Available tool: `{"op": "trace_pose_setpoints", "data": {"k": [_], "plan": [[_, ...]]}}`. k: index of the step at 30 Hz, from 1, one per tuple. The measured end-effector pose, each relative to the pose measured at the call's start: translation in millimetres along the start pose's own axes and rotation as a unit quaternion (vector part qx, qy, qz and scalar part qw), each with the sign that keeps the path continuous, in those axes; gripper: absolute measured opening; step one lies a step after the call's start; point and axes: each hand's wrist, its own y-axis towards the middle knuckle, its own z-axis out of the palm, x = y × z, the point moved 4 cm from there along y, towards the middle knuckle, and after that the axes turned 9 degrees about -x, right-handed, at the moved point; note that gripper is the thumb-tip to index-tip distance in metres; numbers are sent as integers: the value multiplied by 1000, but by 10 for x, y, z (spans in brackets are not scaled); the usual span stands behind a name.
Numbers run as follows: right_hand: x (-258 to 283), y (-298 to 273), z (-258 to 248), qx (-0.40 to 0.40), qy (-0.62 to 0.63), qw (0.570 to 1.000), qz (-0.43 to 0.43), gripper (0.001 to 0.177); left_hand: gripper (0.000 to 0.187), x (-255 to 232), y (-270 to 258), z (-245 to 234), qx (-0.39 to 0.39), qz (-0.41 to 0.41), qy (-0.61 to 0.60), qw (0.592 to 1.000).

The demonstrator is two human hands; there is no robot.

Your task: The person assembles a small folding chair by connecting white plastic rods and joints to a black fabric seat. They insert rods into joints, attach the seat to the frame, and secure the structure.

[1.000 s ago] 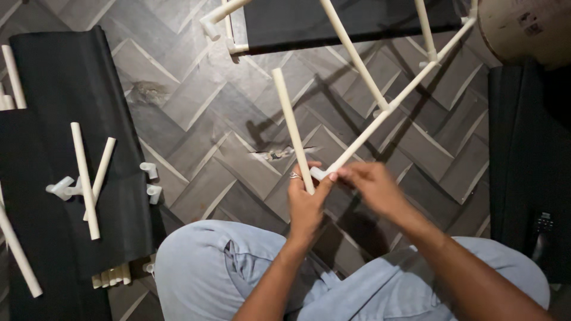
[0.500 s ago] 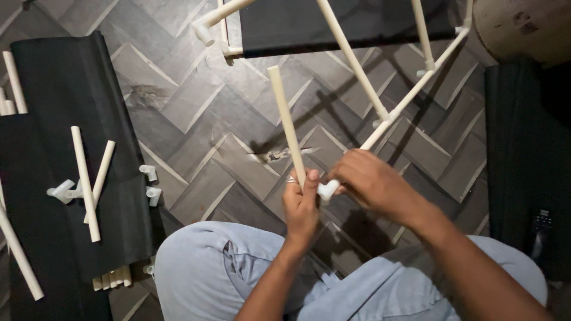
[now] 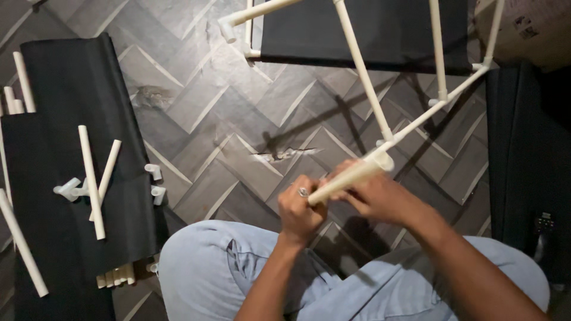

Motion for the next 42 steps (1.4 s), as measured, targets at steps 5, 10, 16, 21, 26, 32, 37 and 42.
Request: {"op": "trace_pose_setpoints", "data": {"k": [5,10,16,21,26,32,37,42], "plan": [[-5,53,40,-29,-31,998,-34,23,34,245,-112,77,-48,-262,-30,963],[5,50,128,-33,-53,996,-58,24,41,518,-102,76,-31,-485,-208,849],[32,62,100,-35,-86,993,-70,28,20,136,106,-51,103,-246,-200,943],[91,49,63,-50,-52,997,-43,24,24,-131,183,-198,117,-65,-84,987],[20,56,79,-26,-38,999,-21,24,22,159,19,-16,82,-306,-94,944],[0,78,153,-44,-60,996,-47,26,27,347,-78,65,48,-504,-308,806],[80,80,156,-59,-73,994,-61,28,24,258,-43,30,46,-597,-324,733],[40,97,37,-48,-134,990,-3,41,17,90,265,-488,72,-390,-383,834]]}}
